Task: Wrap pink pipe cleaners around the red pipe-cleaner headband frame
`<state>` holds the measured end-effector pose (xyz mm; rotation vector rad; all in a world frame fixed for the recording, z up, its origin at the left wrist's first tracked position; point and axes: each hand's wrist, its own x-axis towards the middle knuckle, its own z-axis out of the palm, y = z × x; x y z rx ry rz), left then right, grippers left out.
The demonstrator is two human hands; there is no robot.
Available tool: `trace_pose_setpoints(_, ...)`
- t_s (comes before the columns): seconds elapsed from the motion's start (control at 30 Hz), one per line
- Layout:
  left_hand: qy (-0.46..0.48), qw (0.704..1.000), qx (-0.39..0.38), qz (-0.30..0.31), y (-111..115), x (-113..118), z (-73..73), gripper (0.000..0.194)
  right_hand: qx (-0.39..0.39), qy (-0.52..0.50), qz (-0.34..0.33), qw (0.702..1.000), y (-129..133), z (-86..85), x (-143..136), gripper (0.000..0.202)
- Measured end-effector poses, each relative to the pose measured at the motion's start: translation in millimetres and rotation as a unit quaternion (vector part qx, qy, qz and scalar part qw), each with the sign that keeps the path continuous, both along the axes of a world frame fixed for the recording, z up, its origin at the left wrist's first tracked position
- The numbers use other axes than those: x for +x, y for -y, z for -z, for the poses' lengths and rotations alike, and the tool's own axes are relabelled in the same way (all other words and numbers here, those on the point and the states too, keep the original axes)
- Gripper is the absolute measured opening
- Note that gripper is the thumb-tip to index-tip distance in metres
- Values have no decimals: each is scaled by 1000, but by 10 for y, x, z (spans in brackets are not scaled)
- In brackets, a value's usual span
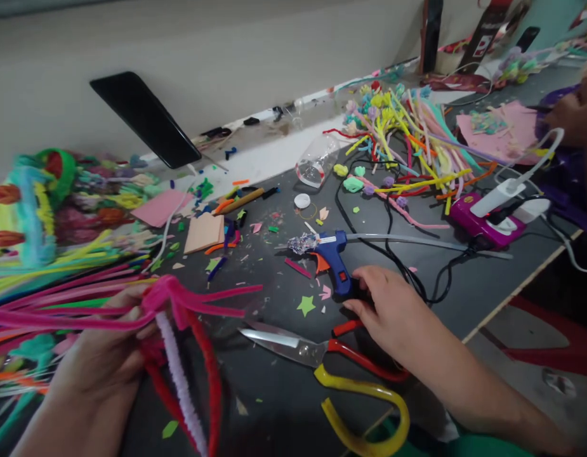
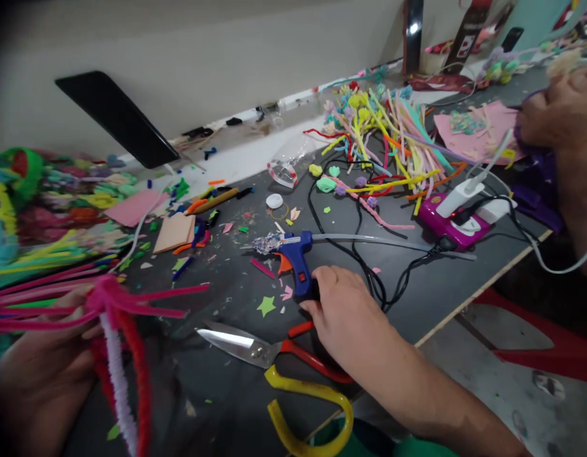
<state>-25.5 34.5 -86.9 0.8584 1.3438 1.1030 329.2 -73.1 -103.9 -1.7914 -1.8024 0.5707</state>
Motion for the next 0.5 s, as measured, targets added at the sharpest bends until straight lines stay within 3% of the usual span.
trace_pose_setpoints(0.17,-31,999,19,30,5,11,4,26,15,-2,-6,1000,5,27,9,26)
trace_pose_setpoints(0.43,-3,1000,13,-11,12,-28,23,35,-6,8,-1,1000,-7,-18,-9,22)
trace_pose_setpoints(0.5,19,999,-13,26,3,-64,36,38,-9,13,1,1000,-13,-27,-19,21)
